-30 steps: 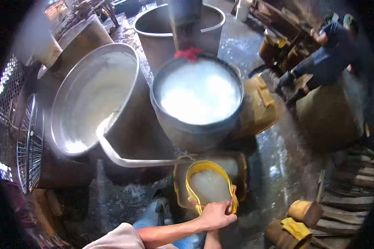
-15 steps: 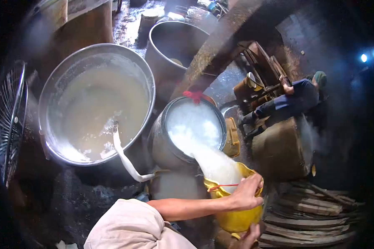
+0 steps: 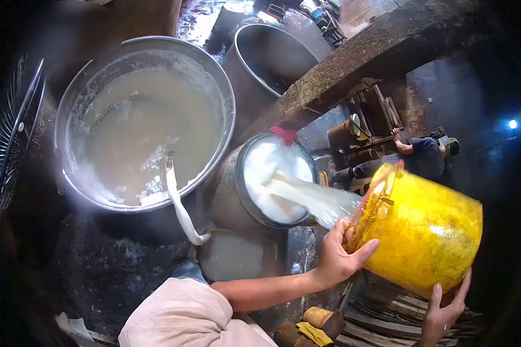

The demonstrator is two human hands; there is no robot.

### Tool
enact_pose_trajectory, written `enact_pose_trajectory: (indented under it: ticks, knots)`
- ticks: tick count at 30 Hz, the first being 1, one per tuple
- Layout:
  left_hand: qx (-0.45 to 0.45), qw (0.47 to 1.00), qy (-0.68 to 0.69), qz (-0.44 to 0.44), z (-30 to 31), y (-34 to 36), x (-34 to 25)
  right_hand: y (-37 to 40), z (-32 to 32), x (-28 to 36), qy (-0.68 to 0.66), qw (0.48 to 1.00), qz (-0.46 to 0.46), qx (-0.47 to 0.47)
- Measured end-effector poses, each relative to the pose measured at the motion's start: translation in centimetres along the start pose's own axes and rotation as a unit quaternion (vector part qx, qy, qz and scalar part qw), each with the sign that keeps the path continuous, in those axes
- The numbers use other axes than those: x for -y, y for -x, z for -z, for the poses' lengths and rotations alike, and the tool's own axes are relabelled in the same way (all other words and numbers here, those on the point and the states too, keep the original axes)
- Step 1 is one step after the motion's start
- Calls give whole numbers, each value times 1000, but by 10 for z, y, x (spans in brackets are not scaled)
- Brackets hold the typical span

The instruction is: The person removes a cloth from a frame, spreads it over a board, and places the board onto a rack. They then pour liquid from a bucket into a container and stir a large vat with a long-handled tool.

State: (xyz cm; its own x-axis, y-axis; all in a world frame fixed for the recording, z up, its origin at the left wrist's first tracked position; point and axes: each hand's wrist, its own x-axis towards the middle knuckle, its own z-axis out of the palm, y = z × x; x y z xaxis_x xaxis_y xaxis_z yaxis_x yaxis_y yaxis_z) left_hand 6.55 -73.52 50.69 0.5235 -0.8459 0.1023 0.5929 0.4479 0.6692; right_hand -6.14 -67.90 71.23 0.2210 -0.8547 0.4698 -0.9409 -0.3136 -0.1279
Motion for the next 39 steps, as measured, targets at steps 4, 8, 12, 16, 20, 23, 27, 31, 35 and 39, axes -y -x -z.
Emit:
enact_pose_trajectory:
  ticks: [4,8,12,16,20,23,27,31,35,39]
  knots:
    - [-20,982,182,-38,-4,11,-1,20,-3,-29,90,992,62,-66]
    - [44,995,-3,-88,3,25,6,87,-68,-135,-120,978,-45,-167]
    - [139,915,-371,-82,7,54,56,212,-211,-192,-444,828,-300,-164]
    - [169,828,-532,50,87,102,191,322,-327,-190,-492,611,-610,-113]
    - [84,743,-566,348,200,144,295,395,-433,-250,-450,622,-640,32]
    - [44,805,-488,334,283,185,366,430,-512,-306,-385,750,-525,119]
    - [-57,795,-438,416,380,240,459,409,-573,-318,-286,805,-463,238]
    - [-102,819,-269,496,479,293,545,453,-648,-346,-242,810,-448,289]
    - [-101,816,-353,446,536,337,598,507,-713,-378,-169,871,-348,302]
    - [-177,788,-341,482,577,364,619,520,-745,-380,-105,841,-341,406]
